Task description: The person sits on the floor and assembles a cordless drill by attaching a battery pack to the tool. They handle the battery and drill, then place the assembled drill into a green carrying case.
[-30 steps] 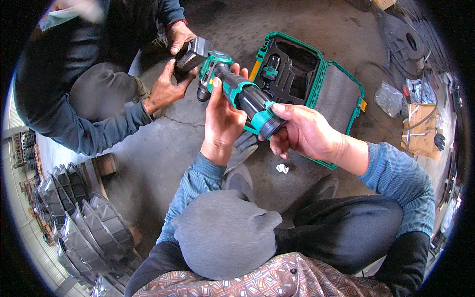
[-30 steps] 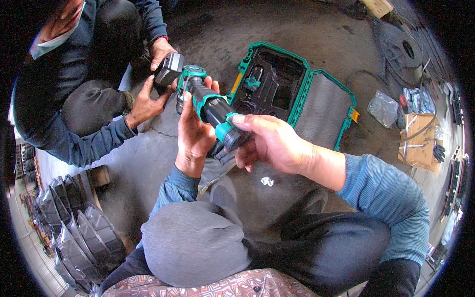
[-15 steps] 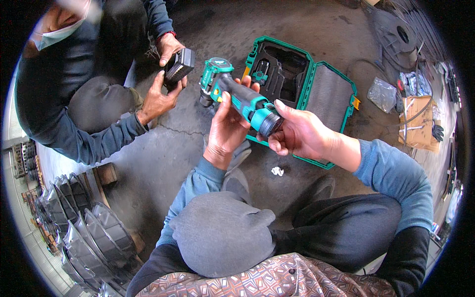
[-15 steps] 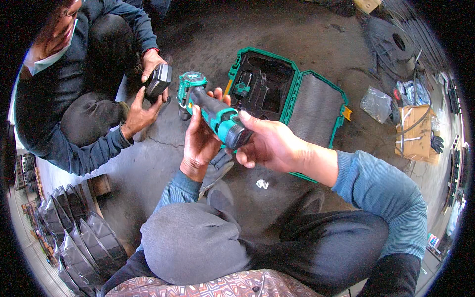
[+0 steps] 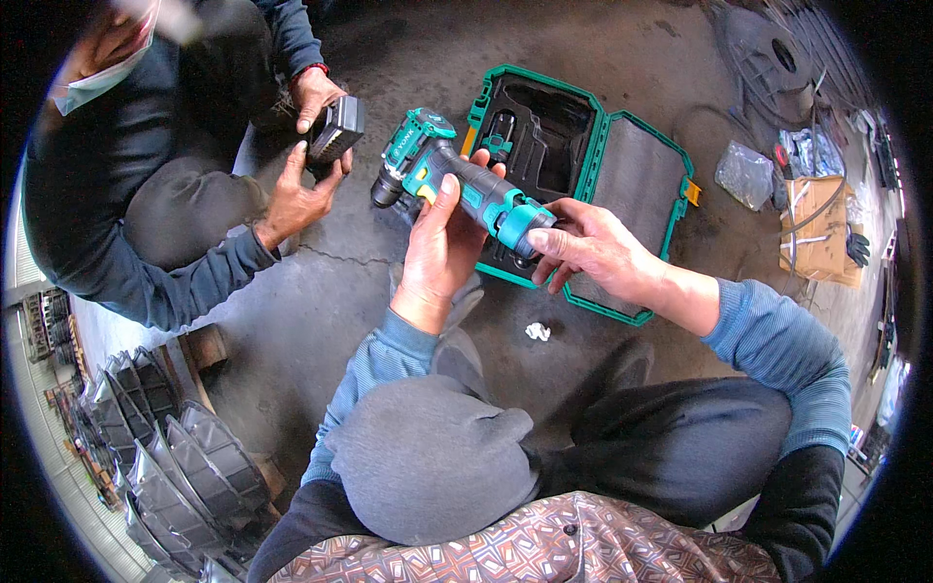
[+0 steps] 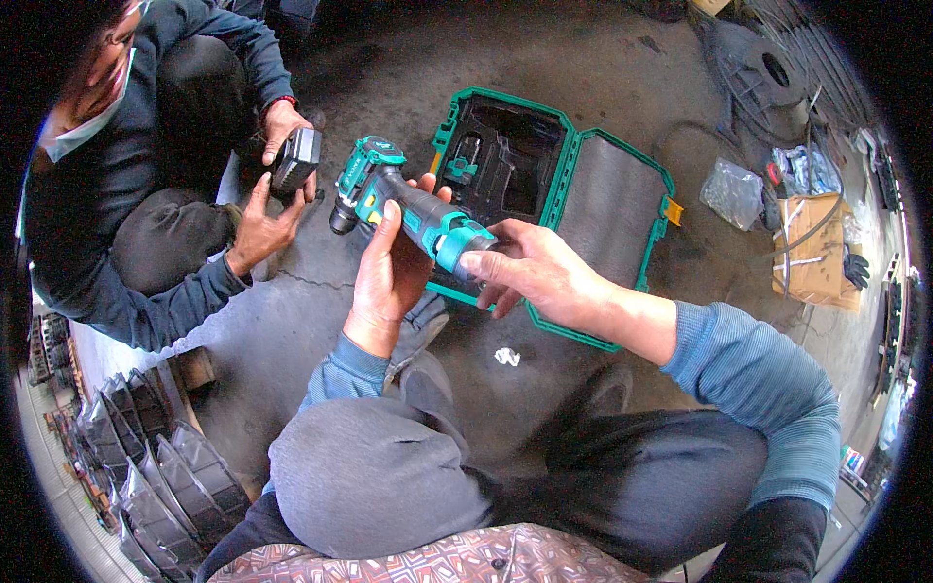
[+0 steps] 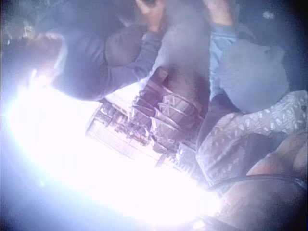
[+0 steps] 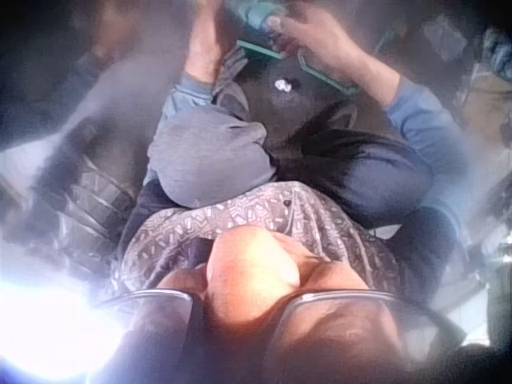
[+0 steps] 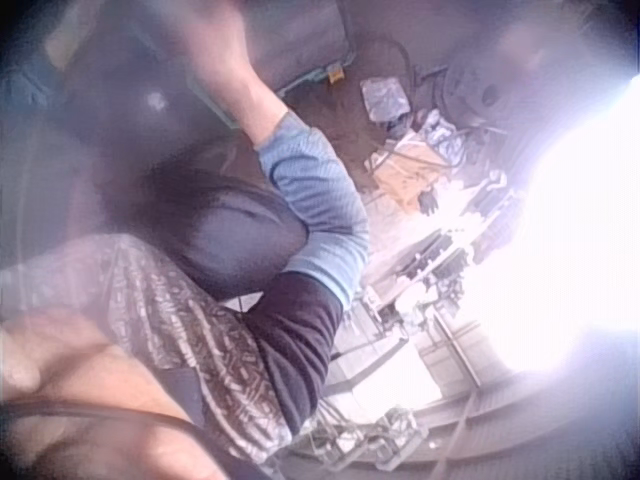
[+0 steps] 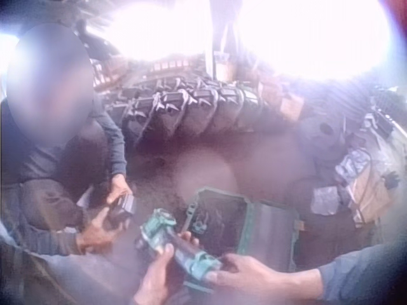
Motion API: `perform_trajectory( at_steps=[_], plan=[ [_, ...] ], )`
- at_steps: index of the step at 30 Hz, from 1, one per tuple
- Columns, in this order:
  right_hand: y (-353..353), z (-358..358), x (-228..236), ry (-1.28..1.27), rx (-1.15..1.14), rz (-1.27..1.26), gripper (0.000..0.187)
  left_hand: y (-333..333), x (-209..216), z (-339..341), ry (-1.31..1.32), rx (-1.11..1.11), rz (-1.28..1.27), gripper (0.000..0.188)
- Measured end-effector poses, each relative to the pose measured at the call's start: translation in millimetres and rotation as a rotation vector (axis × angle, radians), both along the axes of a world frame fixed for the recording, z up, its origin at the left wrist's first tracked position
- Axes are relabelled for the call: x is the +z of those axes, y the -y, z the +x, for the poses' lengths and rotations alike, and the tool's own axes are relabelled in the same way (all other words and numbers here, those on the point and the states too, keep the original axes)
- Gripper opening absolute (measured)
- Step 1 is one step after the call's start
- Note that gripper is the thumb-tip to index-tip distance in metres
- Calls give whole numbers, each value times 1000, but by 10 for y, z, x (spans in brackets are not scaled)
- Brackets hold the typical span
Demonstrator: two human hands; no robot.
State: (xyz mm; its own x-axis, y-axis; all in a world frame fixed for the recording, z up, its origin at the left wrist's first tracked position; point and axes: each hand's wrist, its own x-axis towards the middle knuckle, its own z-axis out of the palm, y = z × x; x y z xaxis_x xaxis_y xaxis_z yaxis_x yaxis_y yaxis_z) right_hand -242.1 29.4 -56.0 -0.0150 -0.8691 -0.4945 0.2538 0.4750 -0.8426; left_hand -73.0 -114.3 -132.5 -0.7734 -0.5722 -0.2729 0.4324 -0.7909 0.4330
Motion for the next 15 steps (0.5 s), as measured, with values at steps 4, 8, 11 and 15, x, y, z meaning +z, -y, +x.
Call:
perform_trajectory(
  at_steps=[4,8,11,15],
  plan=[
    [-10,9,-47,49,-34,6,64,-8,4,-8,22,14,-23,45],
    [-41,32,-104,103,-65,-23,64,-19,56,-17,51,25,-70,43],
    [-78,39,-227,151,-93,-37,62,-26,71,-25,64,26,-80,43],
    [-53,63,-210,391,-235,58,52,-47,95,-32,78,32,-102,42]
  ],
)
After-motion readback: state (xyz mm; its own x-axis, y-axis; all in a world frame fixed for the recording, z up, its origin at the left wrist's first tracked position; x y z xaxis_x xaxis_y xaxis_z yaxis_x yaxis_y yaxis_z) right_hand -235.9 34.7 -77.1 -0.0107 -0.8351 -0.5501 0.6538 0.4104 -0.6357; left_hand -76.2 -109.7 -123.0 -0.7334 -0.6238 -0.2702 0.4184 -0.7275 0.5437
